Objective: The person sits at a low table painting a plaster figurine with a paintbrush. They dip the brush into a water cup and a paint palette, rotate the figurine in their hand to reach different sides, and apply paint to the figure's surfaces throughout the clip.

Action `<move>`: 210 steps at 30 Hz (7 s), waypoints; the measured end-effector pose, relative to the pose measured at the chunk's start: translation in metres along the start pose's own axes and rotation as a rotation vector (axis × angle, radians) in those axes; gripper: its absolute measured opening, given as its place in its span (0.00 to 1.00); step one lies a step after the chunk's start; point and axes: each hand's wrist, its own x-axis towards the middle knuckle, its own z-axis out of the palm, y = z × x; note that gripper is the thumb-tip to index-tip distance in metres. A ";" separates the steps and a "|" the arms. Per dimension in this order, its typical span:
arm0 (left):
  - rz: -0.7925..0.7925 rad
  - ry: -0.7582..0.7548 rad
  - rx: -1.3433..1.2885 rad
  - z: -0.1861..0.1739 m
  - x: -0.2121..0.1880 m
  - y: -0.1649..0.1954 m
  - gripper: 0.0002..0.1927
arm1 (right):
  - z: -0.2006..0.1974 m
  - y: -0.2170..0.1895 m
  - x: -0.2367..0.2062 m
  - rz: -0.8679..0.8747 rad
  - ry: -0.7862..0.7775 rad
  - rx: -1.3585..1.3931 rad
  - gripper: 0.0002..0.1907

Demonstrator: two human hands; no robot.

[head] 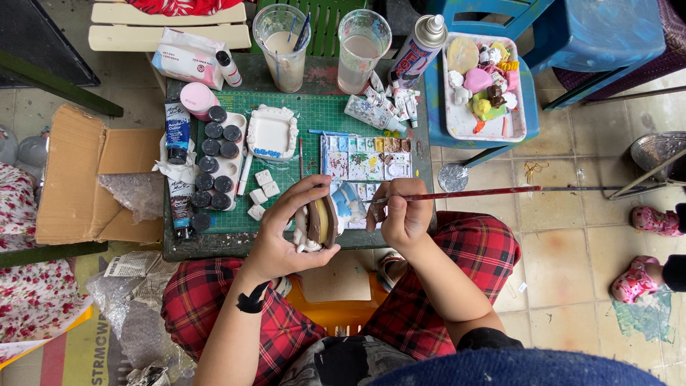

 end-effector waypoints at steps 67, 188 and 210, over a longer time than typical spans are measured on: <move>-0.037 0.028 -0.020 -0.002 -0.002 -0.003 0.45 | -0.003 0.003 0.007 -0.105 -0.080 -0.173 0.09; 0.171 -0.046 0.303 0.007 0.009 0.008 0.42 | -0.027 -0.019 0.041 0.044 -0.032 -0.435 0.10; 0.185 -0.048 0.322 0.004 0.009 0.008 0.41 | -0.023 -0.019 0.044 0.033 -0.067 -0.464 0.10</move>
